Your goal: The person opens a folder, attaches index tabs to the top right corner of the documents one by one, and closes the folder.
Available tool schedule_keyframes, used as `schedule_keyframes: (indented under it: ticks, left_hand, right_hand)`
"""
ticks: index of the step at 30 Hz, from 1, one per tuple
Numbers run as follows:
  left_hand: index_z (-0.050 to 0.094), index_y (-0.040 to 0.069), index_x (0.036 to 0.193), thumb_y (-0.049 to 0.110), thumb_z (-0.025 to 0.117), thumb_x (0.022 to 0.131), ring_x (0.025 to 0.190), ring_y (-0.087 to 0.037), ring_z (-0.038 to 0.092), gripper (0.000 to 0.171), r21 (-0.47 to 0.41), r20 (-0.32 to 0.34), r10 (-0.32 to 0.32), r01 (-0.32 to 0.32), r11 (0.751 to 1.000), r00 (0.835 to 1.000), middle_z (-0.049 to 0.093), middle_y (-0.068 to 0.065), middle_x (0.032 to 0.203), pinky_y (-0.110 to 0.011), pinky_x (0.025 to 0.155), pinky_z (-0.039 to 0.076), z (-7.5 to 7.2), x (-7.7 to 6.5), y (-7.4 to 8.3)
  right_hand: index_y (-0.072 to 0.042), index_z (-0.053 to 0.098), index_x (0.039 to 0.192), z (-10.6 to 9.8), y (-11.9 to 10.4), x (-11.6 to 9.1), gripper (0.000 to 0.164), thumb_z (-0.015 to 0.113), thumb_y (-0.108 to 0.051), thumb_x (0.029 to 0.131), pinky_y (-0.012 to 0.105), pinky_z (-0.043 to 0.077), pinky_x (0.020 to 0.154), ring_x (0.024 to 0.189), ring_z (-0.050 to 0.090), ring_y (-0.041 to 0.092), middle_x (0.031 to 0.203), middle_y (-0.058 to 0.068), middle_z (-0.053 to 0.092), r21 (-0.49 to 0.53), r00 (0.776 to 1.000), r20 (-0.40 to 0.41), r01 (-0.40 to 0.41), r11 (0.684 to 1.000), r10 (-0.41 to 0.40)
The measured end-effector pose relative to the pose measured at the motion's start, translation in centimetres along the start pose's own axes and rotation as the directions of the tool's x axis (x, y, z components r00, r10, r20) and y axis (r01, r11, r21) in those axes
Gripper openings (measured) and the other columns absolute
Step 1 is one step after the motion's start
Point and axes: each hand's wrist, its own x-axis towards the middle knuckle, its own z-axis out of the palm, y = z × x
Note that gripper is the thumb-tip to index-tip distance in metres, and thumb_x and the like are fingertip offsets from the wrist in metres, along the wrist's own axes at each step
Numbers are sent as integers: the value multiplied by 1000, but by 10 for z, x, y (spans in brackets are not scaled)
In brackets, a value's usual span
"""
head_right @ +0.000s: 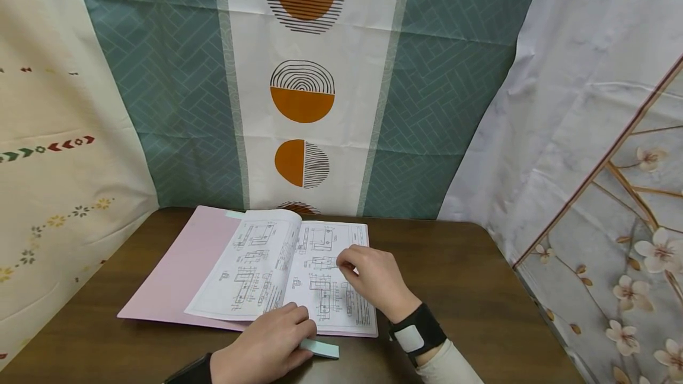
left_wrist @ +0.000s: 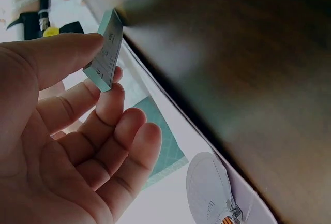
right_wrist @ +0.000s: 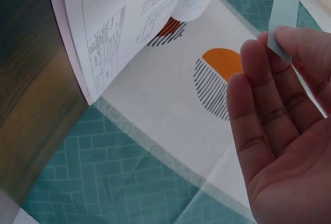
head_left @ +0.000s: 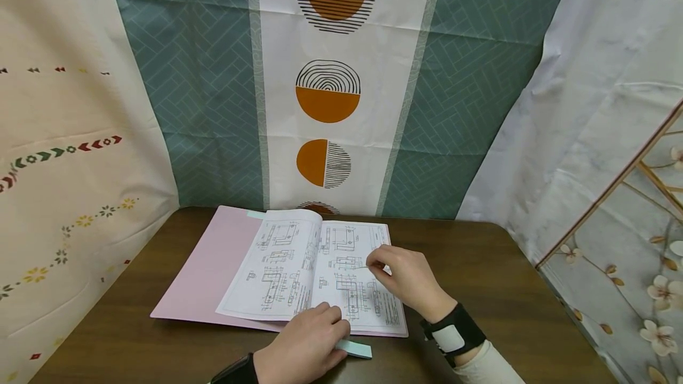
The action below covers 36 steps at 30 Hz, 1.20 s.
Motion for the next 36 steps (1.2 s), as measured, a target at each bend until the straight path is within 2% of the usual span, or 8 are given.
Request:
schedule_keyframes:
  ticks: [7, 17, 29, 32, 36]
  left_hand:
    - [66, 26, 97, 43, 74, 86, 75, -3, 43, 22, 13, 89, 0, -1, 1000, 996, 50, 14, 85, -21, 63, 37, 4, 0, 1]
    - [64, 27, 92, 42, 77, 80, 69, -1, 43, 23, 73, 65, 41, -46, 996, 997, 48, 16, 77, -20, 57, 32, 11, -2, 4]
    - [64, 27, 91, 42, 77, 79, 67, -3, 46, 24, 122, 46, 25, -30, 992, 999, 50, 14, 76, -21, 56, 32, 12, -2, 6]
    - [63, 27, 91, 43, 77, 79, 67, -4, 46, 25, 124, 58, 15, -22, 992, 998, 51, 14, 77, -22, 57, 32, 11, -2, 7]
    - [64, 27, 93, 47, 75, 83, 68, -3, 45, 25, 81, 118, -19, 10, 997, 993, 51, 14, 79, -23, 58, 35, 5, -1, 7]
  right_hand:
    - [-27, 72, 95, 1, 1, -1, 10, 75, -20, 88, 21, 48, 70, 82, 57, -8, 90, -22, 63, 8, 1000, 2, -2, 1000, 2]
    - [-29, 71, 93, 2, 1, -3, 12, 76, -20, 87, 20, 48, 70, 80, 57, -8, 89, -22, 63, 2, 1000, 5, 2, 1000, -2]
    - [-28, 71, 94, 1, 0, -1, 14, 76, -18, 86, 20, 48, 71, 79, 57, -7, 88, -21, 63, -7, 1000, 18, 0, 1000, 0]
    - [-27, 72, 94, 2, 0, -1, 13, 76, -17, 85, 20, 48, 71, 80, 57, -7, 89, -21, 63, -5, 1000, 21, -3, 1000, 3]
    - [-27, 73, 98, 3, 0, -1, 16, 76, -17, 86, 20, 48, 70, 80, 57, -7, 91, -21, 65, -5, 1000, 24, 0, 1000, 0]
